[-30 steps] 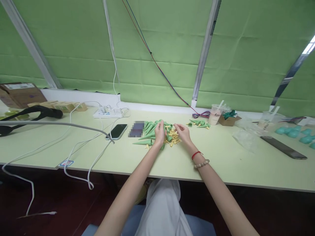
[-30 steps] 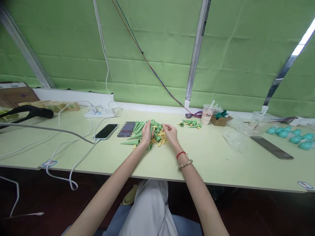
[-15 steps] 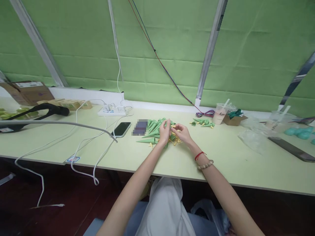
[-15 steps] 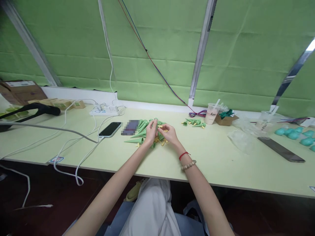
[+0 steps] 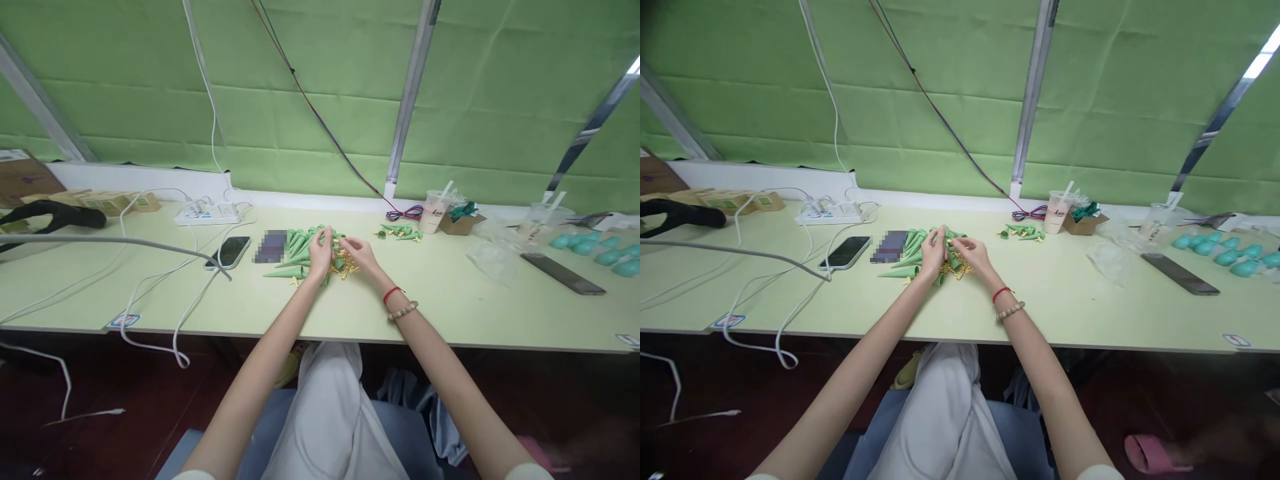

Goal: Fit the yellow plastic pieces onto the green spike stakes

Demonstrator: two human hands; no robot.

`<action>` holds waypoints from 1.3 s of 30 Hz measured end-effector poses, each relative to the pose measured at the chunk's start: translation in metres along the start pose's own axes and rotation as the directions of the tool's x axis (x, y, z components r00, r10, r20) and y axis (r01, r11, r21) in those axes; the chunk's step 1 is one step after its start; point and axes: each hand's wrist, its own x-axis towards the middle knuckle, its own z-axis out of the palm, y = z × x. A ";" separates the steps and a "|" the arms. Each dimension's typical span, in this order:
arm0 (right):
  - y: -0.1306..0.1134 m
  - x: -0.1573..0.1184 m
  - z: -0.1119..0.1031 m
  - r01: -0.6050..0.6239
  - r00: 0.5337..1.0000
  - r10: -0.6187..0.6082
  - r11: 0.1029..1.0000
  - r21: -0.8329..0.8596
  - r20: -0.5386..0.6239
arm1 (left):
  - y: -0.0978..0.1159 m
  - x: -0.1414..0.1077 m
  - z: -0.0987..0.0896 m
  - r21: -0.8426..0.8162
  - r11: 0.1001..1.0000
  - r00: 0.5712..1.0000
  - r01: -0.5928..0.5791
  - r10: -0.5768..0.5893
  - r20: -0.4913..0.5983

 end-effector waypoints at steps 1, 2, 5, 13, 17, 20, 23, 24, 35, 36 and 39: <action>-0.001 0.000 -0.001 -0.080 0.997 0.078 0.995 0.059 0.028 | 0.000 0.000 0.000 -0.001 1.000 1.000 -0.016 0.016 0.000; -0.002 0.000 -0.001 -0.150 0.988 0.144 0.982 0.111 0.064 | 0.000 0.000 0.000 -0.001 1.000 1.000 -0.029 0.029 0.004; -0.005 -0.001 -0.003 -0.306 0.941 0.255 0.924 0.231 0.223 | 0.003 0.000 0.000 -0.007 0.998 0.998 -0.058 0.058 0.018; -0.007 0.000 -0.008 -0.442 0.876 0.292 0.804 0.398 0.383 | 0.009 -0.003 -0.003 -0.024 0.997 0.994 -0.073 0.075 0.080; -0.008 -0.001 -0.008 -0.440 0.883 0.297 0.793 0.421 0.362 | 0.011 -0.004 -0.004 -0.031 0.998 0.993 -0.061 0.064 0.104; -0.009 -0.004 -0.007 -0.327 0.927 0.219 0.868 0.374 0.303 | 0.009 -0.004 -0.004 -0.029 0.998 0.994 -0.047 0.050 0.099; -0.008 -0.006 -0.004 -0.059 0.990 0.033 0.980 0.191 0.138 | 0.003 -0.003 -0.003 0.019 1.000 0.998 -0.010 0.009 0.063; -0.007 -0.007 -0.002 0.027 0.996 -0.037 0.992 0.121 0.077 | 0.001 -0.002 -0.003 0.036 0.999 0.999 0.000 -0.001 0.041; -0.005 -0.002 -0.005 -0.367 0.913 0.272 0.872 0.324 0.303 | -0.004 0.002 -0.004 -0.010 0.999 0.998 -0.034 0.034 0.047; -0.004 -0.001 -0.008 -0.376 0.904 0.268 0.868 0.323 0.334 | -0.003 0.002 -0.004 -0.007 0.999 0.996 -0.046 0.046 0.070; -0.002 0.002 -0.014 -0.364 0.892 0.247 0.888 0.282 0.378 | 0.000 0.000 -0.004 0.032 0.998 0.993 -0.055 0.051 0.107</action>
